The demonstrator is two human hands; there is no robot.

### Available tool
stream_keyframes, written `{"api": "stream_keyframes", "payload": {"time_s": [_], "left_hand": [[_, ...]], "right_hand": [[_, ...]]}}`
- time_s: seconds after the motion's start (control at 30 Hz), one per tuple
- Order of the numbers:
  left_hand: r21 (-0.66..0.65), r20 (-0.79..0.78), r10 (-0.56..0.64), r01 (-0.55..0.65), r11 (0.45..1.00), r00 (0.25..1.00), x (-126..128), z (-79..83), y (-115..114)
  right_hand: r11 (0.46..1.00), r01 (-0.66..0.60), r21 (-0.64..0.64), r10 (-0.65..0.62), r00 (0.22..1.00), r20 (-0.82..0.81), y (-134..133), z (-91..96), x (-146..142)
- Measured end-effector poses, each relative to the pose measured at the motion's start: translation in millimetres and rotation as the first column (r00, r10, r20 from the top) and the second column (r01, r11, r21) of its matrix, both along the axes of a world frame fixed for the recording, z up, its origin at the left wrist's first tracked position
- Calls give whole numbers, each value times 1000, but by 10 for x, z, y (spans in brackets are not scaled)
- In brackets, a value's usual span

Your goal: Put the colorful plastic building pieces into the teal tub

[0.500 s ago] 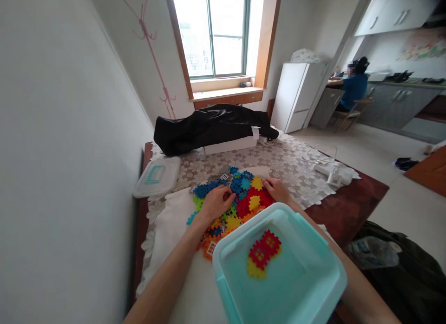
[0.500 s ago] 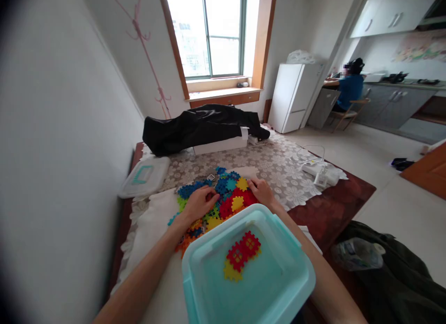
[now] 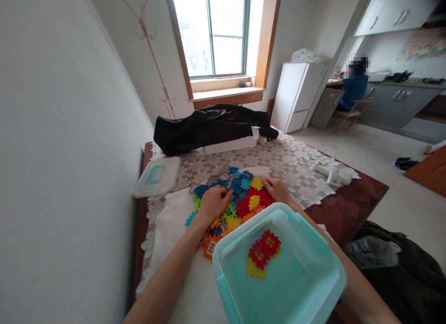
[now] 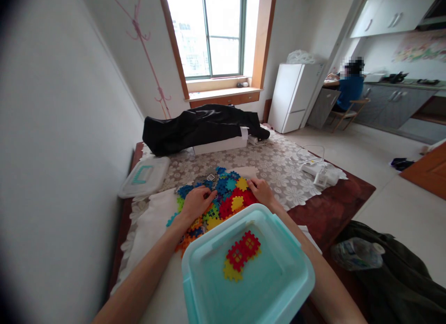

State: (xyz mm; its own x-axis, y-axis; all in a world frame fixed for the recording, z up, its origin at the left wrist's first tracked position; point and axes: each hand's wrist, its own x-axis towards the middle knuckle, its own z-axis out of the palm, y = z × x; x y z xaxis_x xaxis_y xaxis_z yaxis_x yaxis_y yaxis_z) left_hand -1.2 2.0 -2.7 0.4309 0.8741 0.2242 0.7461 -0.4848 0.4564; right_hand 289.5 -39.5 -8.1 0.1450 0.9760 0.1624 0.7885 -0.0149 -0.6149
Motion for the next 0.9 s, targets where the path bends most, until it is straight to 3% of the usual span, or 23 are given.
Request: {"api": "stream_keyframes", "payload": {"time_s": [0.33, 0.53, 0.73, 0.9], "left_hand": [[37, 110, 64, -69, 997, 992, -23, -1, 26], [-59, 247, 110, -99, 993, 963, -45, 6, 44], [-146, 347, 63, -13, 989, 936, -37, 45, 4], [-111, 410, 4, 45, 993, 912, -69, 100, -22]], "right_hand": [[1000, -4, 22, 4, 1000, 4, 30, -94, 42], [999, -23, 38, 22, 1000, 6, 101, -241, 110], [998, -48, 51, 44, 997, 70, 182, -398, 172], [998, -50, 36, 46, 994, 102, 186, -397, 170]]}}
